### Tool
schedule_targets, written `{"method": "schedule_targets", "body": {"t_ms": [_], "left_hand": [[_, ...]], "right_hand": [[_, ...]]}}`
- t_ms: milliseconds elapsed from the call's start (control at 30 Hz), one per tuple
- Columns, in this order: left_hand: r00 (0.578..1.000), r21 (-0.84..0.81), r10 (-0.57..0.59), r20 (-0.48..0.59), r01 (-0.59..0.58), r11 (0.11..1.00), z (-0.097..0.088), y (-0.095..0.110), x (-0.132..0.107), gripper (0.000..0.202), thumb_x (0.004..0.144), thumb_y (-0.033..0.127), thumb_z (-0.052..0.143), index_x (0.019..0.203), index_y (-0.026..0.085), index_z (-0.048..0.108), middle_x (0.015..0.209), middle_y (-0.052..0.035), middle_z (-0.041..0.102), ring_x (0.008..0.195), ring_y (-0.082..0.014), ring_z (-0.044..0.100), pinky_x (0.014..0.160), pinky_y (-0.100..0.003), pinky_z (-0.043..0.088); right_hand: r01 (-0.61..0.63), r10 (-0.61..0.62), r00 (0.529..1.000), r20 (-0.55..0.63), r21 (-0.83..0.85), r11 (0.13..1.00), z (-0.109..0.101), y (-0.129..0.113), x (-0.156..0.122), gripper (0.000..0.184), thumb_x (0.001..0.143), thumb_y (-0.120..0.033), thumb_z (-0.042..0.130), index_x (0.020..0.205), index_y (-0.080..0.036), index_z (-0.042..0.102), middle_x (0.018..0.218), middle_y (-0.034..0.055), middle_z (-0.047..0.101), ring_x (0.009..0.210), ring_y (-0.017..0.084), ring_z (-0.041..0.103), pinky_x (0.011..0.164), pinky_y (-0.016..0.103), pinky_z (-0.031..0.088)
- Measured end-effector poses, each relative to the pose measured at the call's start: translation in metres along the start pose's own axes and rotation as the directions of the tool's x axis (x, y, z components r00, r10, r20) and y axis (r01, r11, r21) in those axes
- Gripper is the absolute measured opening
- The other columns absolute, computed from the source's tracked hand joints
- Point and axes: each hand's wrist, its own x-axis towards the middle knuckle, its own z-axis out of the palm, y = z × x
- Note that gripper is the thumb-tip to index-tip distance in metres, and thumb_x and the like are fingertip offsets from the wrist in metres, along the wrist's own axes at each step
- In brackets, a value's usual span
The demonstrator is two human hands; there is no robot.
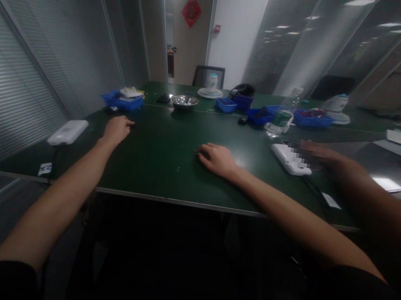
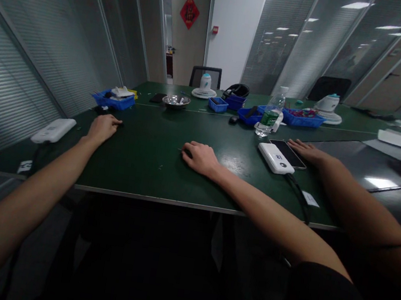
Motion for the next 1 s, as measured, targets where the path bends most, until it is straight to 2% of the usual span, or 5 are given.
{"method": "schedule_targets", "body": {"t_ms": [133, 300, 500, 633, 1000], "left_hand": [[1.0, -0.089, 0.015, -0.002, -0.015, 0.996, -0.003, 0.006, 0.0, 0.031, 0.091, 0.024, 0.064, 0.115, 0.019, 0.082, 0.121, -0.0131, 0.074, 0.112, -0.0335, 0.067, 0.105, -0.045, 0.05], [0.975, -0.39, 0.224, 0.007, -0.204, 0.898, -0.004, 0.04, -0.006, 0.022, 0.09, 0.031, 0.072, 0.107, 0.025, 0.084, 0.114, -0.0075, 0.077, 0.108, -0.0282, 0.07, 0.104, -0.042, 0.051], [0.829, -0.672, 0.558, 0.032, -0.395, 0.626, -0.003, 0.127, -0.03, 0.026, 0.092, 0.04, 0.074, 0.11, 0.023, 0.082, 0.114, -0.008, 0.078, 0.108, -0.0254, 0.071, 0.099, -0.041, 0.054], [0.746, -0.744, 0.663, 0.058, -0.41, 0.527, -0.001, 0.168, -0.047, 0.028, 0.096, 0.038, 0.071, 0.117, 0.022, 0.079, 0.115, -0.0077, 0.077, 0.108, -0.0236, 0.071, 0.097, -0.039, 0.054], [0.751, -0.778, 0.654, 0.095, -0.353, 0.519, -0.001, 0.176, -0.054, 0.029, 0.095, 0.039, 0.072, 0.117, 0.02, 0.079, 0.116, -0.0084, 0.078, 0.108, -0.0251, 0.072, 0.1, -0.04, 0.054]], "right_hand": [[0.005, -0.005, 1.0, 0.011, 0.015, 1.0, -0.003, -0.002, -0.001, 0.036, 0.107, -0.041, 0.049, 0.13, -0.021, 0.067, 0.121, 0.0108, 0.071, 0.093, 0.021, 0.067, 0.075, 0.028, 0.045], [0.011, -0.011, 1.0, 0.004, 0.014, 1.0, -0.003, -0.001, -0.001, 0.035, 0.108, -0.041, 0.048, 0.13, -0.021, 0.067, 0.12, 0.0101, 0.07, 0.091, 0.02, 0.067, 0.075, 0.029, 0.044], [0.045, -0.045, 0.998, -0.036, 0.011, 0.999, 0.0, -0.001, -0.003, 0.036, 0.107, -0.044, 0.05, 0.132, -0.023, 0.066, 0.123, 0.0083, 0.068, 0.093, 0.02, 0.066, 0.075, 0.029, 0.043], [0.083, -0.084, 0.994, -0.063, -0.012, 0.996, 0.0, -0.003, -0.004, 0.039, 0.108, -0.047, 0.048, 0.134, -0.024, 0.066, 0.122, 0.0075, 0.068, 0.091, 0.019, 0.065, 0.073, 0.029, 0.04], [0.072, -0.073, 0.997, -0.039, -0.026, 0.997, -0.005, -0.008, -0.006, 0.039, 0.106, -0.044, 0.048, 0.131, -0.024, 0.069, 0.118, 0.0074, 0.07, 0.088, 0.02, 0.065, 0.071, 0.03, 0.038]]}}
